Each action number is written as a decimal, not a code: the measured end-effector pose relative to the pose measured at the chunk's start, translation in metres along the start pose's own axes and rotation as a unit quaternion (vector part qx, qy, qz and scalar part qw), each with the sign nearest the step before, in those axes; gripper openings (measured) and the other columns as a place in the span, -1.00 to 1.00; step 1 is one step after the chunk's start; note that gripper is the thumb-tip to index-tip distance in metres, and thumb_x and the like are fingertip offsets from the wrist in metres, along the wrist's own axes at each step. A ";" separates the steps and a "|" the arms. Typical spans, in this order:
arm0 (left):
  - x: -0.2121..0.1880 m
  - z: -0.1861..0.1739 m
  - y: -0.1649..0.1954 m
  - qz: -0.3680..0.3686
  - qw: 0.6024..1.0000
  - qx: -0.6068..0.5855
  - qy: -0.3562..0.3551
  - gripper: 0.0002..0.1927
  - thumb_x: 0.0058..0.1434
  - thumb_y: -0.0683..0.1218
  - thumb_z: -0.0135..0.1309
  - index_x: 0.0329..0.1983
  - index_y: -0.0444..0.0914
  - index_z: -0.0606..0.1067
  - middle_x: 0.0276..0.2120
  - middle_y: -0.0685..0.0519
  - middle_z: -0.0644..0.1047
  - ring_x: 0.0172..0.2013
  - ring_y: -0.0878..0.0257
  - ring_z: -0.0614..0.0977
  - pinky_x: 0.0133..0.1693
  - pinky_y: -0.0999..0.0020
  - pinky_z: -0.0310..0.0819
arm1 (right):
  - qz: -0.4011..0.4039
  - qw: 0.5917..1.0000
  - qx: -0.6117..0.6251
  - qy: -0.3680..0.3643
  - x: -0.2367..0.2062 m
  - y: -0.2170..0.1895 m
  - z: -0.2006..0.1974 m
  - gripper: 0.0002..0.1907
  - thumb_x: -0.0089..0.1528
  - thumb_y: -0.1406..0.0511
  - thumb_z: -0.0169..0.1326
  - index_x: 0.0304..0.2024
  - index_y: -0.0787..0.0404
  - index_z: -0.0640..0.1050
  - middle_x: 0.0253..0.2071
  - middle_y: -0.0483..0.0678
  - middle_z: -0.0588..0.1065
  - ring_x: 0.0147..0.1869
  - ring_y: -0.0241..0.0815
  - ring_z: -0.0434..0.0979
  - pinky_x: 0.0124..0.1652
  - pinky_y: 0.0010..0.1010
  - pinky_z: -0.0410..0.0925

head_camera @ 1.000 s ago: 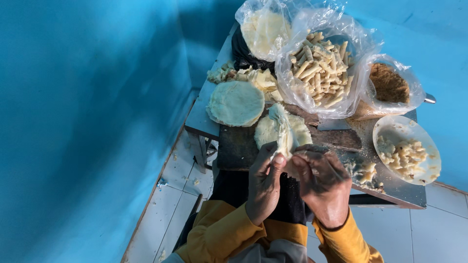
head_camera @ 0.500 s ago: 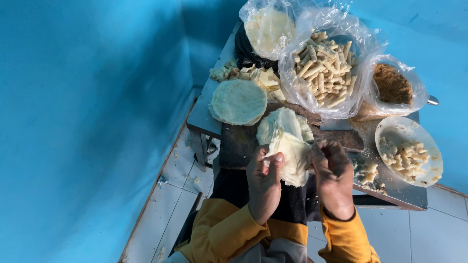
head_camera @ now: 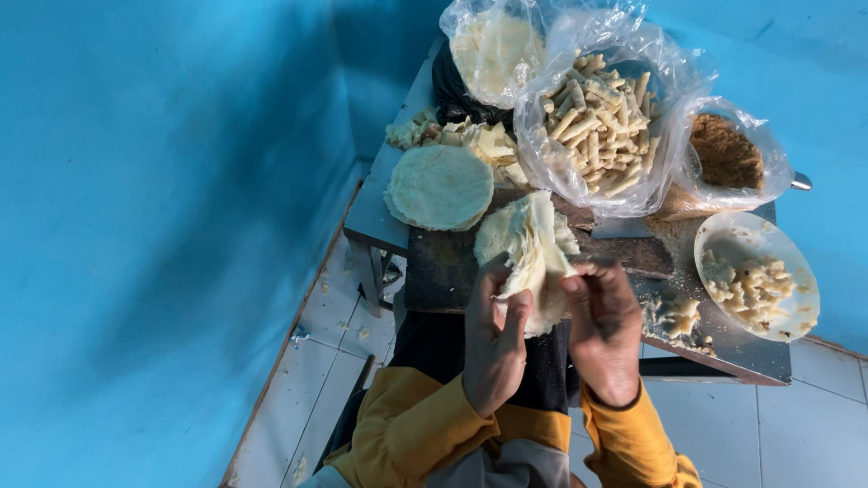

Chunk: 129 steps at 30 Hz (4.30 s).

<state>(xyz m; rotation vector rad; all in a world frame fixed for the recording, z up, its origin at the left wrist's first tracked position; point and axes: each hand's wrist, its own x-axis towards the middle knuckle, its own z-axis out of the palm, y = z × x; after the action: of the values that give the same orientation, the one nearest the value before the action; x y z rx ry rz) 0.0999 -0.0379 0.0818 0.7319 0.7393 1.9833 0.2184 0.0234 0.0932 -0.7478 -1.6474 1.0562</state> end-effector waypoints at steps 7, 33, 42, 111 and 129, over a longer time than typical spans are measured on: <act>0.012 -0.007 -0.009 -0.040 0.991 -0.042 0.121 -0.56 0.35 0.05 0.13 0.07 -0.40 0.52 -0.10 0.01 0.60 -0.14 0.31 0.56 -0.09 0.36 0.49 | 0.072 0.994 0.052 0.064 0.017 0.009 -0.011 -0.97 0.50 0.45 -0.01 -0.03 0.31 0.47 -0.24 -0.02 0.51 -0.34 -0.34 0.37 -0.33 -0.58 0.29; 0.011 -0.077 0.045 0.114 0.957 -0.176 0.201 -0.39 0.36 0.07 0.21 0.33 -0.34 0.34 0.13 -0.09 0.52 0.06 0.07 0.63 0.01 0.15 0.62 | 0.144 0.970 0.185 0.071 0.069 0.013 -0.081 -0.88 0.34 0.45 0.18 -0.12 0.18 0.53 -0.16 -0.04 0.59 -0.22 -0.30 0.57 -0.23 -0.51 0.44; 0.030 -0.090 0.067 0.122 0.971 -0.136 0.154 -0.41 0.39 0.07 0.12 0.35 -0.34 0.33 0.18 -0.09 0.52 0.11 0.11 0.63 0.07 0.16 0.61 | 0.276 0.944 0.019 -0.178 0.070 0.022 -0.078 -0.80 0.33 0.30 0.09 -0.07 0.28 0.60 -0.30 0.03 0.61 -0.34 -0.16 0.60 -0.36 -0.29 0.51; 0.108 -0.035 0.016 -0.006 0.881 0.371 -0.294 -0.67 0.28 0.08 0.17 -0.12 -0.28 0.61 -0.28 0.01 0.66 -0.39 0.33 0.67 -0.36 0.37 0.60 | 0.169 0.937 -0.078 -0.295 0.085 -0.024 -0.080 -0.83 0.35 0.40 0.05 -0.04 0.35 0.56 -0.23 0.00 0.61 -0.20 -0.27 0.58 -0.23 -0.43 0.44; 0.124 -0.032 0.008 -0.018 0.929 0.307 -0.204 -0.65 0.34 0.03 0.12 0.01 -0.31 0.60 -0.29 0.01 0.70 -0.36 0.35 0.66 -0.32 0.43 0.57 | 0.104 0.975 -0.083 -0.180 0.080 -0.014 -0.067 -0.84 0.33 0.29 0.15 -0.20 0.30 0.57 -0.46 -0.13 0.46 -0.46 -0.40 0.33 -0.42 -0.53 0.27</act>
<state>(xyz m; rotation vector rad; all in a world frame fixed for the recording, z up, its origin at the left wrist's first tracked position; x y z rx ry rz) 0.0173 0.0600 0.0929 1.4349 1.1117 1.4776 0.2575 0.1052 0.1463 -0.8938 -2.0182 1.2686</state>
